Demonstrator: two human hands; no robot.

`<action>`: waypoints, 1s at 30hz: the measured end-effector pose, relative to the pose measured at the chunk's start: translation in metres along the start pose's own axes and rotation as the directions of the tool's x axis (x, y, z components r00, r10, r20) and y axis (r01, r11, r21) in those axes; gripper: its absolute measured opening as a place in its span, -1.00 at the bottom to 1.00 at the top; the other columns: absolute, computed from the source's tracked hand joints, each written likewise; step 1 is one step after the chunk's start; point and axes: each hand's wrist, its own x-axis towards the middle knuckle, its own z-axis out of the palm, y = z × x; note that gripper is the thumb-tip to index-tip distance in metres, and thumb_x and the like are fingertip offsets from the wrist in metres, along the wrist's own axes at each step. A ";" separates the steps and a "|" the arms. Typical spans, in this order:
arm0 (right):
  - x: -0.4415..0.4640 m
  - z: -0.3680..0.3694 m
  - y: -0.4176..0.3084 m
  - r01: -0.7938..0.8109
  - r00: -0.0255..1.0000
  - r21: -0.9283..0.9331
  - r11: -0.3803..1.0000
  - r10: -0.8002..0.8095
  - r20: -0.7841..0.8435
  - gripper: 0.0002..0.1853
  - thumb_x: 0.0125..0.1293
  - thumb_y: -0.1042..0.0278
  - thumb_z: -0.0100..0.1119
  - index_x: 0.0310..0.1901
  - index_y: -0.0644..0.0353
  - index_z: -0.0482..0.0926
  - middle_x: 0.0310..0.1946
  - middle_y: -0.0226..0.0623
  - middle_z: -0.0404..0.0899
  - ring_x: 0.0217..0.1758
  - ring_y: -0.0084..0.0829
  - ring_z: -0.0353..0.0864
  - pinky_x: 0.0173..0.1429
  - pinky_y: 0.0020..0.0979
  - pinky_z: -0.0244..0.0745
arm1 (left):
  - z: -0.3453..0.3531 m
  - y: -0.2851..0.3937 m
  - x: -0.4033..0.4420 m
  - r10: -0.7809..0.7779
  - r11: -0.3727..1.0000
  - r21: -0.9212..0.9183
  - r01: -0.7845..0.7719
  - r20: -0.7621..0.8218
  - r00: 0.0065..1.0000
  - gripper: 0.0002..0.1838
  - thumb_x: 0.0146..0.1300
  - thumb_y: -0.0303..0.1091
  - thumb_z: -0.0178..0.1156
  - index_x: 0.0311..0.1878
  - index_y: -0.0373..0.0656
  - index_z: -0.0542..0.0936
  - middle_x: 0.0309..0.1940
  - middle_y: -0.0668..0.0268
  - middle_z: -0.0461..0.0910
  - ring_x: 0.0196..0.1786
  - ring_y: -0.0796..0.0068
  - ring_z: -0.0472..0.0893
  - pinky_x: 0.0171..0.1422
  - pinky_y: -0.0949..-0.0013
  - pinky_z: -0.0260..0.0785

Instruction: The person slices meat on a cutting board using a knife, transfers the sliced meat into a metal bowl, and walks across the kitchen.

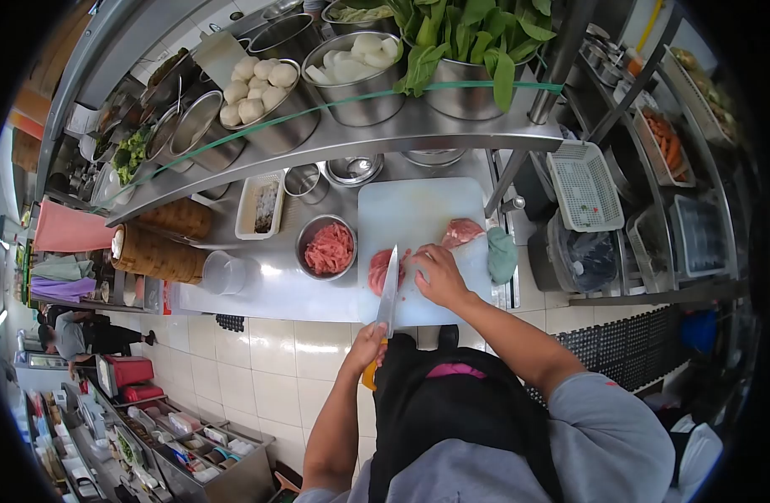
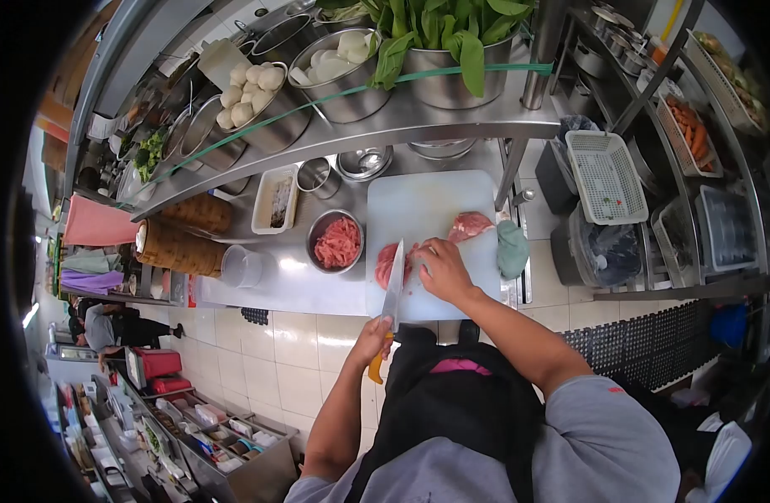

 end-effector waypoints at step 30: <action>0.110 0.021 0.006 -0.290 0.884 0.094 0.952 0.229 0.407 -0.79 0.29 0.29 0.29 -0.12 0.18 0.75 -0.13 -0.04 0.77 -0.06 -0.03 0.80 0.01 -0.06 0.69 | -0.021 -0.043 -0.074 0.117 0.913 -0.320 -0.253 -0.387 0.914 -0.59 0.71 0.11 0.00 -0.11 -0.05 0.40 -0.63 0.35 0.35 -0.68 0.49 0.42 -0.57 0.34 0.42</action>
